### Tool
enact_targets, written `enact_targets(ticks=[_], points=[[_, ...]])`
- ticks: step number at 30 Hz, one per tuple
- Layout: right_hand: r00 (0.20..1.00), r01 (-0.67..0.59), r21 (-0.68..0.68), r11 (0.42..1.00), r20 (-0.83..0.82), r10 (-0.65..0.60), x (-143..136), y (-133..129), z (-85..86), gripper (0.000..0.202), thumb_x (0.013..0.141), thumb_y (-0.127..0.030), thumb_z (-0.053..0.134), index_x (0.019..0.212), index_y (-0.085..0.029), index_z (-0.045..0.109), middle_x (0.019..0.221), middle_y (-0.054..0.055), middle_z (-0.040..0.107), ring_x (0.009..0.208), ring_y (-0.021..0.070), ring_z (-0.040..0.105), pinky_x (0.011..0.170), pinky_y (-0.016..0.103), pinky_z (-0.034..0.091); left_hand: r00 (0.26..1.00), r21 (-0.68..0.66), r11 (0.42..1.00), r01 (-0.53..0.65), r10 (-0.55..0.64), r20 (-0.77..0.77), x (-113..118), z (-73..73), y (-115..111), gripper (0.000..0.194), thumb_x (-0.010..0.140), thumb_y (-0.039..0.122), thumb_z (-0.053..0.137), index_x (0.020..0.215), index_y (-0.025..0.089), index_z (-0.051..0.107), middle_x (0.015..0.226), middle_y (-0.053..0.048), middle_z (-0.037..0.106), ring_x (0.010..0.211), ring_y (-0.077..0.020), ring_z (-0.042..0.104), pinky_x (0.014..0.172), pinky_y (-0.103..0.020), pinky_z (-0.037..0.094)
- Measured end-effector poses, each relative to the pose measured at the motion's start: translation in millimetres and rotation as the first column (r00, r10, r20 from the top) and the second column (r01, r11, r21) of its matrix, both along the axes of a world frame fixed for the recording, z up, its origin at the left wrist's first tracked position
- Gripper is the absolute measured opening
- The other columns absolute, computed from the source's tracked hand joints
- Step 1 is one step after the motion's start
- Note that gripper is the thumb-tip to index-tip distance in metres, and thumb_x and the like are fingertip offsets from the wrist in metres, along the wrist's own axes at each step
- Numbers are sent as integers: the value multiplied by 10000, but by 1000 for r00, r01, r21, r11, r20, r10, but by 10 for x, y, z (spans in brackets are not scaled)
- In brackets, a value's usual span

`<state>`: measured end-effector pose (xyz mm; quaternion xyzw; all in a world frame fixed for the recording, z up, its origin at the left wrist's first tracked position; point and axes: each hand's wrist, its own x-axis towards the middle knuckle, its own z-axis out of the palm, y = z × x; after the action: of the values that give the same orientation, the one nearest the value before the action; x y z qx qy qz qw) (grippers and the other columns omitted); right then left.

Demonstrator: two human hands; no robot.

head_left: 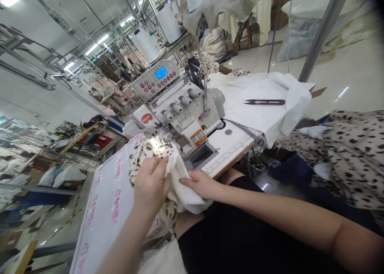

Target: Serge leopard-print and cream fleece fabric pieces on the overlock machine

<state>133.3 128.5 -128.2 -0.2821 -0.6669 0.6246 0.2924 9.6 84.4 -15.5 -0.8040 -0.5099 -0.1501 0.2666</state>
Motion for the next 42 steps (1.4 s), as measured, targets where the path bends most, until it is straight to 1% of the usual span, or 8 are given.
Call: enact_targets(ticks=[4,10,14,27,30,33,37,42], points=[[1000,-13,68,998,6,12,6,11,-9,219,824,-300,453,706,-152,563,628,0,533,599,127,492,519,203,358,957,16,979,204,-197,-213,-62,-55,80,308,736,17,460,1022,113,523,750,-76,556,685,-175,490,606,-311,424],[997,-71,107,992,28,68,132,29,60,213,830,-292,447,698,-149,535,596,-12,495,572,115,459,513,197,341,976,-4,983,181,-180,-124,-208,-171,29,433,728,-10,452,1122,169,475,1044,-117,583,1027,-227,513,829,-394,451],[996,-84,141,986,28,81,204,17,108,250,837,-292,436,638,-149,481,567,-19,453,549,105,434,502,193,320,968,-27,974,227,-228,-100,-218,-192,66,440,727,-27,420,1128,146,471,1036,-112,606,1006,-208,538,820,-375,468],[999,-53,194,980,21,50,122,226,187,242,850,-293,427,673,-144,497,614,-20,477,596,109,437,552,202,331,918,-90,951,295,-308,-248,-427,37,369,299,787,57,463,1067,152,510,1032,-88,612,949,-199,546,783,-352,468],[998,-38,201,979,48,29,121,228,201,248,849,-290,432,650,-146,466,592,-25,452,581,105,421,534,201,313,934,15,971,238,-225,-276,-365,-24,308,312,769,57,481,1061,160,519,1018,-82,606,907,-205,526,765,-353,452],[997,-35,228,973,72,19,141,205,196,258,854,-297,431,643,-149,446,590,-25,445,579,103,418,525,198,297,985,106,994,26,-8,-170,-226,-105,199,299,745,58,481,1035,114,531,964,-119,573,881,-221,494,765,-354,437],[993,-51,222,974,118,25,164,185,182,262,858,-289,430,635,-151,425,587,-28,437,569,99,410,520,199,280,950,-106,949,-298,306,64,-123,-75,173,239,733,150,523,968,112,547,875,-88,539,834,-206,499,727,-312,429],[994,-50,207,977,105,29,150,181,183,254,857,-283,436,640,-152,420,592,-31,441,573,98,415,525,201,274,958,-108,956,-271,279,60,-228,10,339,143,737,158,515,855,159,596,807,-47,536,766,-175,498,662,-266,407]])
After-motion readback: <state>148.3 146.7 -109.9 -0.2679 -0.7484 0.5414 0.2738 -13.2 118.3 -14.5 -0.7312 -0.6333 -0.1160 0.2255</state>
